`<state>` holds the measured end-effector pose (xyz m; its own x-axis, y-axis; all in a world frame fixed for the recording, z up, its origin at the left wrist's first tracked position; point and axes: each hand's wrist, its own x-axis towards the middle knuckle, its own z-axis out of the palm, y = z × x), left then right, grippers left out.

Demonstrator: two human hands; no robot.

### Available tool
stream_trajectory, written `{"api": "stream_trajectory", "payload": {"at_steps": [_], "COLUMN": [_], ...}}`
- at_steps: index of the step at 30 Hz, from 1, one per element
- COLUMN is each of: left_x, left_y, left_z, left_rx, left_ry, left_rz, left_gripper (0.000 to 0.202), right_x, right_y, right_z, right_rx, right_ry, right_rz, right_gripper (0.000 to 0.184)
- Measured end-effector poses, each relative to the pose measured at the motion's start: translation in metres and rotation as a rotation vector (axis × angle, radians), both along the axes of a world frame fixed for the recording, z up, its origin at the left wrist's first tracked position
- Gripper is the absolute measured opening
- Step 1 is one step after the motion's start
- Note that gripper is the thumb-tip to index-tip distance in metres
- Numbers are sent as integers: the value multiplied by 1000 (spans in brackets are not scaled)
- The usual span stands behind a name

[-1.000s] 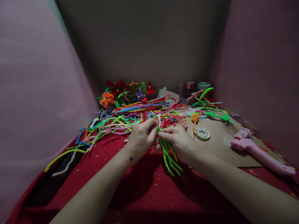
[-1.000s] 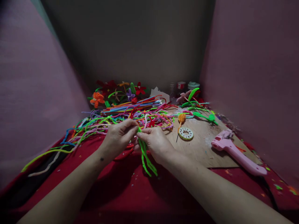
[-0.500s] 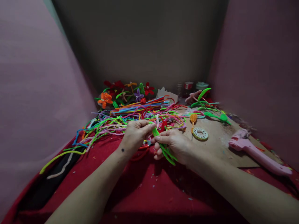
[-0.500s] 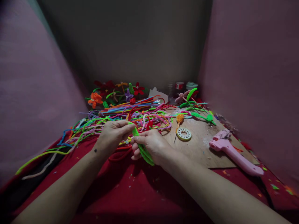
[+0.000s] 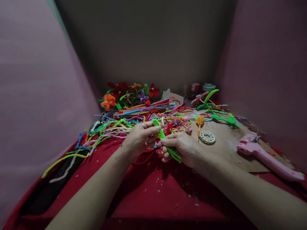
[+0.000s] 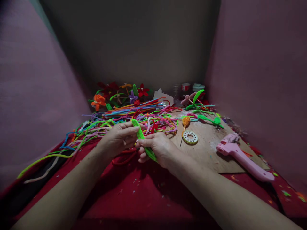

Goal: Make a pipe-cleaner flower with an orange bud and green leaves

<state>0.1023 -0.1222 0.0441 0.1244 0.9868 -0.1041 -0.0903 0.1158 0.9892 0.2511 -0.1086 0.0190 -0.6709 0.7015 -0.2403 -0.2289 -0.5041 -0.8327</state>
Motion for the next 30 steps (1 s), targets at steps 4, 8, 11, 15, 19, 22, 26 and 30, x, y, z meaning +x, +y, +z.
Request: {"api": "stream_trajectory", "payload": {"at_steps": [4,8,11,15,19,22,26,30], "left_x": [5,11,10,5,9,15,20,19], "left_y": [-1,-2,-1,0,-1,-2,-2,-2], "left_z": [-5,-2,0,-4,-9,-10,-11,-11], "left_rx": [56,195,196,2,-46,31,106,151], "left_ry": [131,260,240,73,99,161,204,255], "left_rz": [72,311,331,57,25,164,258,286], "left_gripper": [26,31,35,26,26,26,29,29], "right_x": [0,-2,-3,-1,1,0,-1,-1], "right_y": [0,-2,-2,1,3,3,1,0], "right_z": [-1,-6,-8,-4,0,0,-1,-2], "right_rx": [18,16,24,11,3,-10,-27,1], "right_ry": [0,-45,-56,-51,-73,-74,-72,-91], "right_rz": [-1,8,4,-2,-27,-21,-7,-49], "right_gripper": [16,13,13,15,16,17,16,14]}}
